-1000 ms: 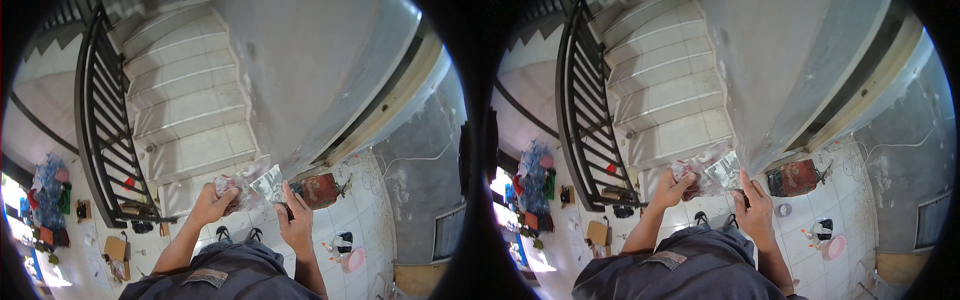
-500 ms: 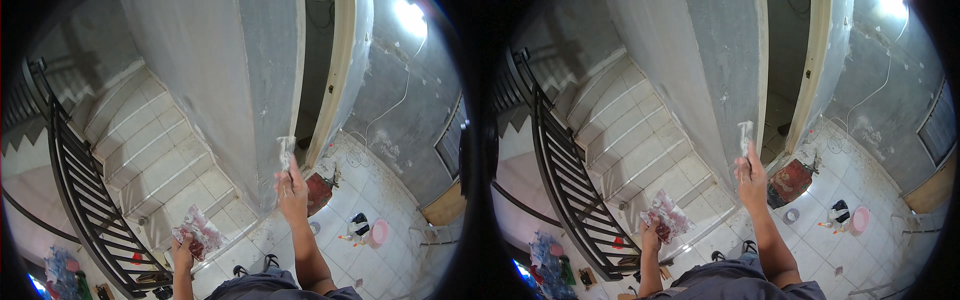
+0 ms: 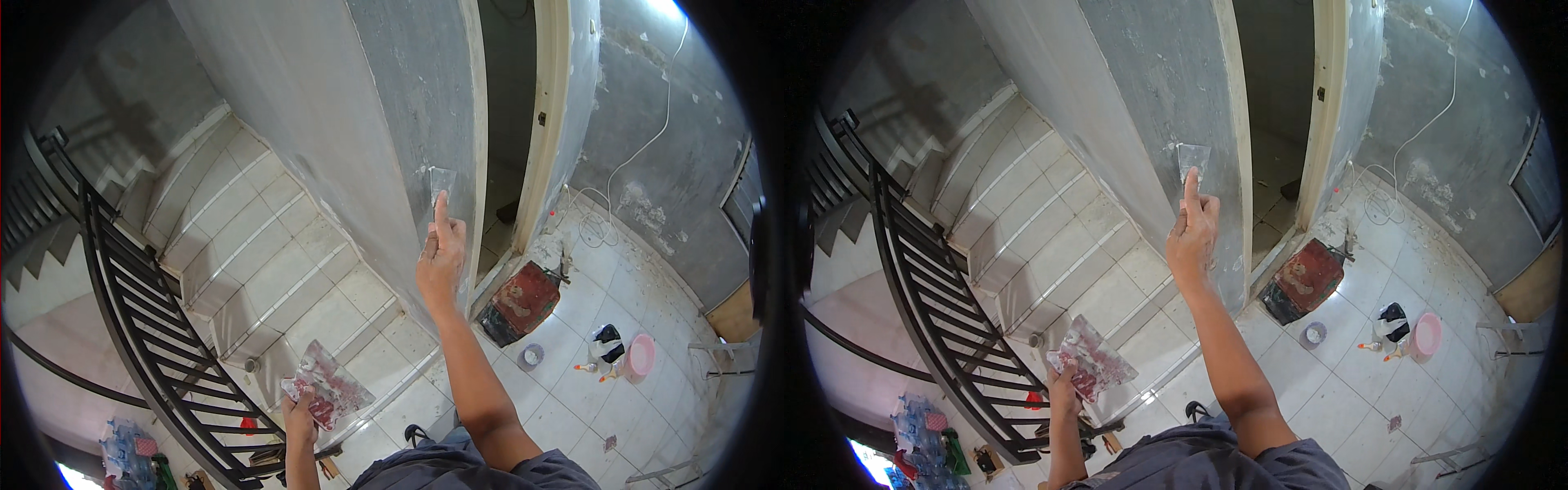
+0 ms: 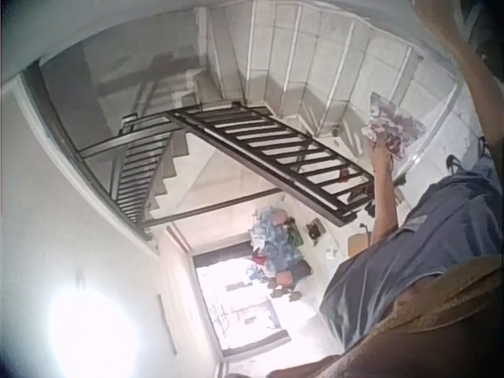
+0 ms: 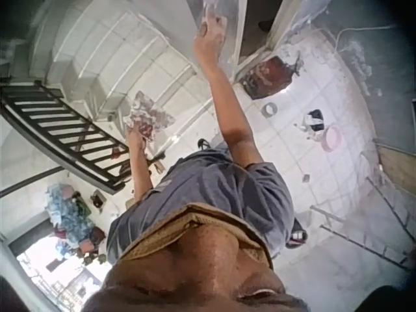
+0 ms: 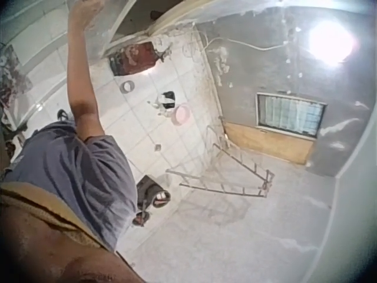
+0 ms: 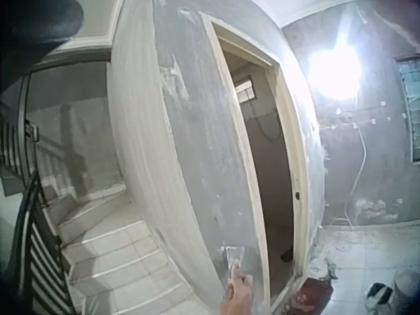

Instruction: Applying and smoothing wall putty over holes and imperfections on a concrete wall using a putty knife.

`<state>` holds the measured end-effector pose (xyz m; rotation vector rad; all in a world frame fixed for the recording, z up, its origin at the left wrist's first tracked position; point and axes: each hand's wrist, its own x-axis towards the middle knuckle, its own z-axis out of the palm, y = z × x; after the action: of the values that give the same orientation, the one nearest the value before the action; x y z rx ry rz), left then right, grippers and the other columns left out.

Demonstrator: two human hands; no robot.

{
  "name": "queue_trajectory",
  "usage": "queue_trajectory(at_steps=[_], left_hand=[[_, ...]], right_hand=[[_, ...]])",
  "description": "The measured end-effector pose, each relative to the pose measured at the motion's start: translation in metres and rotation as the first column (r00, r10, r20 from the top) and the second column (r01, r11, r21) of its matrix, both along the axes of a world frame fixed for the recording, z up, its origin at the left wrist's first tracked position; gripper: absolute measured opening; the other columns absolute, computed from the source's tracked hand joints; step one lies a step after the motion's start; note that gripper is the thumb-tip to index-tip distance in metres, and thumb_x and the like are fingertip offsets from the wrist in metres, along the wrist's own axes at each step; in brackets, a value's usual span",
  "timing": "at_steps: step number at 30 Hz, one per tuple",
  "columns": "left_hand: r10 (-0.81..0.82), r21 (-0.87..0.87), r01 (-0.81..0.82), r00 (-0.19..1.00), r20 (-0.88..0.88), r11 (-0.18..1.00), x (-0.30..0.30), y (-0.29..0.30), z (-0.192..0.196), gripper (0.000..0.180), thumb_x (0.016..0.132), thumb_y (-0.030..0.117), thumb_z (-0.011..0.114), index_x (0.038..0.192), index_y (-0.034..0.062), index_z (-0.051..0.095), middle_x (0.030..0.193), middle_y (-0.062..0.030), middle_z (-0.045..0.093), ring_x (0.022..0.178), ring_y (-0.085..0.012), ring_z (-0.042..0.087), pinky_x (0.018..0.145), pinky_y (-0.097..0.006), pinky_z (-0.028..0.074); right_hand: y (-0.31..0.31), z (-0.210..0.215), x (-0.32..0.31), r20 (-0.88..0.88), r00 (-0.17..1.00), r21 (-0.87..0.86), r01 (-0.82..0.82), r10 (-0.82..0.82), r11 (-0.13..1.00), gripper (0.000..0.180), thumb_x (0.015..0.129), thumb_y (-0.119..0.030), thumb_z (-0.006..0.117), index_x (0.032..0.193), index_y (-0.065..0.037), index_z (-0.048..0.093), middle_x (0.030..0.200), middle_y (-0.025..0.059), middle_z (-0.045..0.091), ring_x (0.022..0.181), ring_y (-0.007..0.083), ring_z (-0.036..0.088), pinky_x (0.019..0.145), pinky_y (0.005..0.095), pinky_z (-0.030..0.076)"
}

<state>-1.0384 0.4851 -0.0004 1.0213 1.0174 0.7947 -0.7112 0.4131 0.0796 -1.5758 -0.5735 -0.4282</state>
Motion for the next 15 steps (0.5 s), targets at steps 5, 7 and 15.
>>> queue_trajectory(at_steps=[5,7,15], left_hand=[[0.002,0.003,-0.001,1.000,-0.027,1.000,-0.001,0.004,0.003,0.020,0.084,0.003,0.060,0.102,0.0053,0.054,0.082,-0.0024,0.059,0.069,-0.0150,0.061,0.059,-0.031,0.052],[-0.002,-0.007,0.002,1.000,-0.028,1.000,0.001,0.007,0.002,0.021,0.084,0.003,0.059,0.104,0.0048,0.054,0.084,-0.0033,0.060,0.070,-0.0162,0.062,0.061,-0.032,0.053],[0.019,0.025,-0.020,1.000,0.016,0.999,0.022,0.003,0.015,0.019,0.083,0.004,0.058,0.101,0.0053,0.053,0.079,-0.0027,0.058,0.064,-0.0171,0.061,0.056,-0.032,0.054]], right_hand=[[0.009,-0.006,0.003,0.091,0.996,-0.002,0.013,-0.012,1.000,0.069,0.080,0.015,0.051,0.142,-0.014,0.040,0.088,0.0132,0.043,0.079,0.0264,0.049,0.074,0.0343,0.044],[0.009,-0.006,0.003,0.108,0.992,-0.061,0.078,-0.071,0.995,0.069,0.079,0.015,0.051,0.141,-0.013,0.041,0.088,0.0136,0.043,0.079,0.0274,0.049,0.074,0.0349,0.044],[-0.021,-0.018,-0.017,-0.001,1.000,-0.120,-0.020,0.020,0.993,0.068,0.079,0.015,0.051,0.140,-0.015,0.044,0.085,0.0137,0.045,0.077,0.0278,0.051,0.073,0.0353,0.044]])
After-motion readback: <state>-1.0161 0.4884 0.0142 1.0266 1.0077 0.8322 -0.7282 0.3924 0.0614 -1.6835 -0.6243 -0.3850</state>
